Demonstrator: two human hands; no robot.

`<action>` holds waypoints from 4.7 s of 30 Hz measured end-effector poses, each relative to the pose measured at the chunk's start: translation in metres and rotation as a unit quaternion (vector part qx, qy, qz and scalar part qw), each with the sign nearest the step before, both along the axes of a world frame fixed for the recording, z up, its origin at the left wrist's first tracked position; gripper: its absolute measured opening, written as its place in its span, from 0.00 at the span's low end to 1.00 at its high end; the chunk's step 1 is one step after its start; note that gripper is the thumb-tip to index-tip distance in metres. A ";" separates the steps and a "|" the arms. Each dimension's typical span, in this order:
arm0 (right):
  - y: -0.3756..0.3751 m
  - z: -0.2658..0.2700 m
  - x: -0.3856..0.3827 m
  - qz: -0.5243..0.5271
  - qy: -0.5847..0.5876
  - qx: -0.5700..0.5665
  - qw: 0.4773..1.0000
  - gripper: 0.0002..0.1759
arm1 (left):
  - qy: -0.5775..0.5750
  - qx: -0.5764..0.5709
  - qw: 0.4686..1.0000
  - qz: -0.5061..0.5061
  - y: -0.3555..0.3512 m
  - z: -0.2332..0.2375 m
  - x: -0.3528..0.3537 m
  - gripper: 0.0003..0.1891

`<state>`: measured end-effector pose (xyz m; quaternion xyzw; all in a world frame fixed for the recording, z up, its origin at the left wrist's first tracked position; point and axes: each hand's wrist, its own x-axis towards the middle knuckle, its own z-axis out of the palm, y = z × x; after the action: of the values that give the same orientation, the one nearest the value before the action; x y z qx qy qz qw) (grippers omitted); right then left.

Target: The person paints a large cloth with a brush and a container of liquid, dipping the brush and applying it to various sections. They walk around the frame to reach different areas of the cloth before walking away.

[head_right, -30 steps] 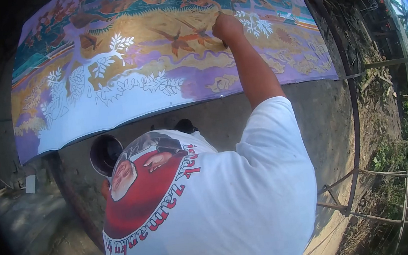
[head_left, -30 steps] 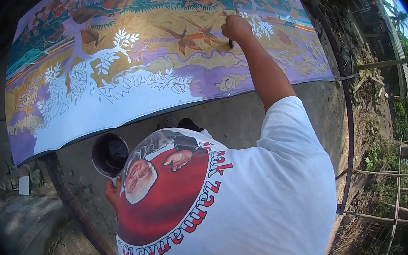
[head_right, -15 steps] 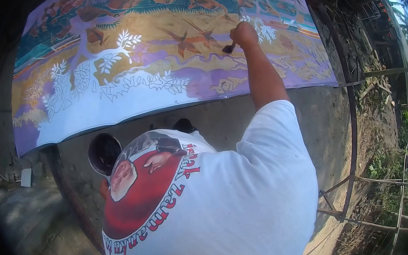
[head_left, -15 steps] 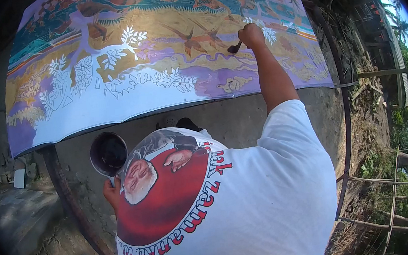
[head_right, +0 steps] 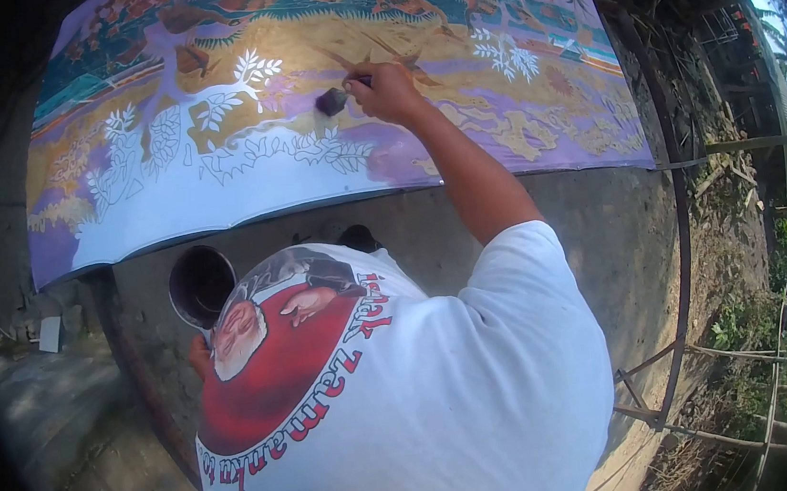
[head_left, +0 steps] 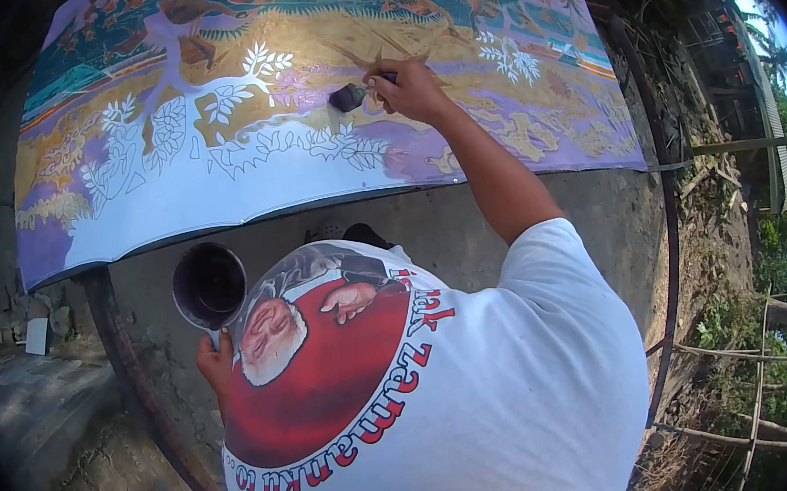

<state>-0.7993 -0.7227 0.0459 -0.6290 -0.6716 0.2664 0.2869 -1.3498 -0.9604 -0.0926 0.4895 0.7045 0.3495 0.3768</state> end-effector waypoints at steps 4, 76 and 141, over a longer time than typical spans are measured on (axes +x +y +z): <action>-0.034 -0.014 0.067 -0.250 0.280 -0.111 0.920 0.14 | -0.001 0.021 1.000 0.007 -0.008 -0.014 -0.009 0.19; 0.157 -0.097 -0.093 -0.214 0.478 -0.055 0.850 0.13 | -0.014 -0.001 0.992 0.123 -0.022 0.077 0.006 0.17; 0.085 -0.021 -0.120 -0.122 0.189 -0.021 0.974 0.12 | 0.042 -0.052 0.992 0.111 -0.012 0.083 0.017 0.22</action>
<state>-0.9192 -0.6375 0.0249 -0.6504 -0.5180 0.3570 0.4257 -1.3326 -0.9724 -0.0091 0.4020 0.7867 0.3318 0.3307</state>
